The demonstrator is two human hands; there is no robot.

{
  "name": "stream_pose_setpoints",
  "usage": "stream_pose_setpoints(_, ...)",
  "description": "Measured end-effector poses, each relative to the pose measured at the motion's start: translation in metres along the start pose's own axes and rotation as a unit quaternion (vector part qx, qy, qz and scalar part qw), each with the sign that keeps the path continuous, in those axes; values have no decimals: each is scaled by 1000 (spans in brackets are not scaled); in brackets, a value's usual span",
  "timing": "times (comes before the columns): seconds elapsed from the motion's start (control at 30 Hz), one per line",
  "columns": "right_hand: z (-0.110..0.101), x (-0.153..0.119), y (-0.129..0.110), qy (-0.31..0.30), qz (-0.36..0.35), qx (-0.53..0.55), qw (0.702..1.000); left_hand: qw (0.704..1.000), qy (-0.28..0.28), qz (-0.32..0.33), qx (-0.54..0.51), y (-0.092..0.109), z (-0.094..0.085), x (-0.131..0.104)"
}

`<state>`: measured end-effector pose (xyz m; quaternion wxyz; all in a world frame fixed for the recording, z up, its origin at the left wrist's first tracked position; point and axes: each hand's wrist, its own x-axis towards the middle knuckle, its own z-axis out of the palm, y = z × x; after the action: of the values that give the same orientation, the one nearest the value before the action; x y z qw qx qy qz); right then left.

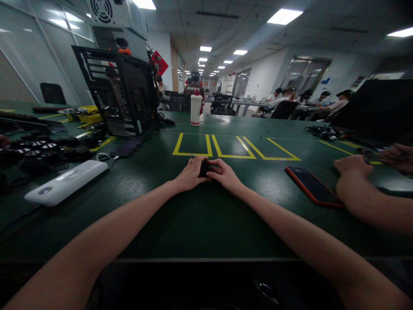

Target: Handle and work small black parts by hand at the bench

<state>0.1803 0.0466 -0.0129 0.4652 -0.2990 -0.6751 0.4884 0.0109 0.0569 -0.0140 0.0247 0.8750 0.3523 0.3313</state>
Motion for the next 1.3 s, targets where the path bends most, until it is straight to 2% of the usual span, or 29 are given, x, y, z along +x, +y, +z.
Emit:
stream_pose_setpoints(0.37,4,1,-4,51,-18,-45,998,1000,-1,-4,-2,-1,1,0)
stream_pose_setpoints(0.53,2,1,-1,31,1,-70,997,1000,-1,-3,0,0,0,0)
stream_pose_setpoints(0.83,4,0,-2,32,-15,-8,999,1000,-3,4,7,1,-1,0)
stream_pose_setpoints(1.0,3,3,0,50,-25,-47,997,1000,0,7,10,-1,1,1)
stream_pose_setpoints(1.1,1,3,1,37,-12,-74,997,1000,1,11,9,-1,0,0)
stream_pose_setpoints(1.3,2,-3,-1,11,-27,-21,999,1000,-1,5,9,-1,0,0)
